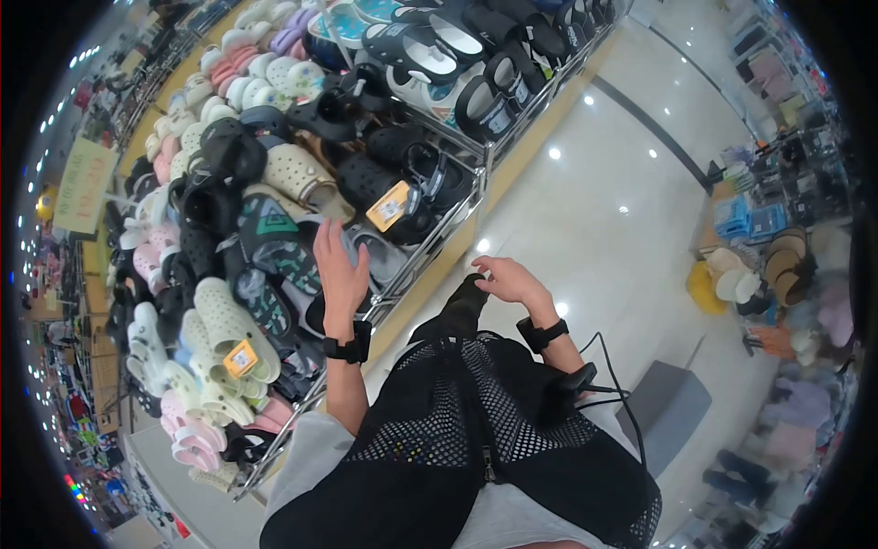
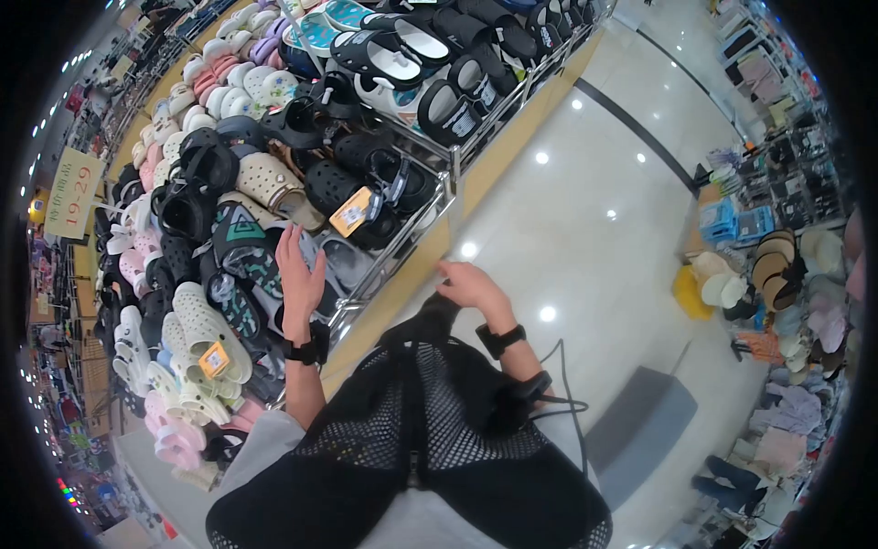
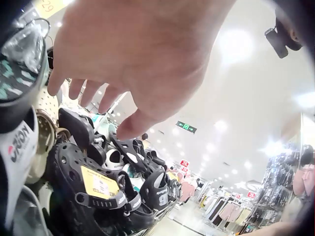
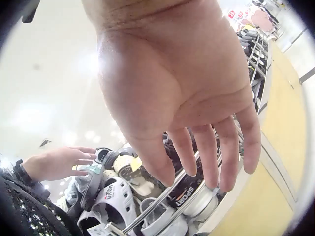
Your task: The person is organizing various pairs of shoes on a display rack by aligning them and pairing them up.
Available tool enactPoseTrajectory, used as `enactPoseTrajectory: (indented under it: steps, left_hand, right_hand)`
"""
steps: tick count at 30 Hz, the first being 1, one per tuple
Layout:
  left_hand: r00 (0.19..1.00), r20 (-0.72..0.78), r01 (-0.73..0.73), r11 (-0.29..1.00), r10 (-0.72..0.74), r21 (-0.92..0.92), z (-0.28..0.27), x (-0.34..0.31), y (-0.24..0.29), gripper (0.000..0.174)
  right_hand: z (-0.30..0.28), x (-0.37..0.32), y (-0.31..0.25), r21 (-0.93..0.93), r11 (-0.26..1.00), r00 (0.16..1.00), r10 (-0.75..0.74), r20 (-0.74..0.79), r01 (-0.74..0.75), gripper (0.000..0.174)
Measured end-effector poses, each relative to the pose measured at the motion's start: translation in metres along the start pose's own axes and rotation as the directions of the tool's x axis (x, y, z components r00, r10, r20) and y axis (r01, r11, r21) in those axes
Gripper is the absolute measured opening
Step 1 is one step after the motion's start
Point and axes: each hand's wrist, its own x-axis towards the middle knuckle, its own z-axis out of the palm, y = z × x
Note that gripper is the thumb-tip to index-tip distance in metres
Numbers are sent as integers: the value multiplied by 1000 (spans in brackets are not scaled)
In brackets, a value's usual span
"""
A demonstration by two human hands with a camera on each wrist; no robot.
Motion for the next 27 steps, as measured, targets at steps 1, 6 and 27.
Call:
enactPoseTrajectory:
  steps: [1, 6, 27]
  left_hand:
    - [999, 17, -30, 999, 30, -25, 9, 11, 5, 63]
    - [993, 112, -24, 997, 32, -73, 54, 65, 43, 65]
    - [971, 138, 191, 980, -198, 61, 126, 174, 63, 48]
  right_hand:
    - [-8, 1, 5, 13, 1000, 1000, 21, -3, -21, 47]
    - [-49, 8, 40, -22, 997, 997, 67, -28, -67, 47]
    - [-265, 132, 81, -56, 998, 997, 14, -76, -18, 45]
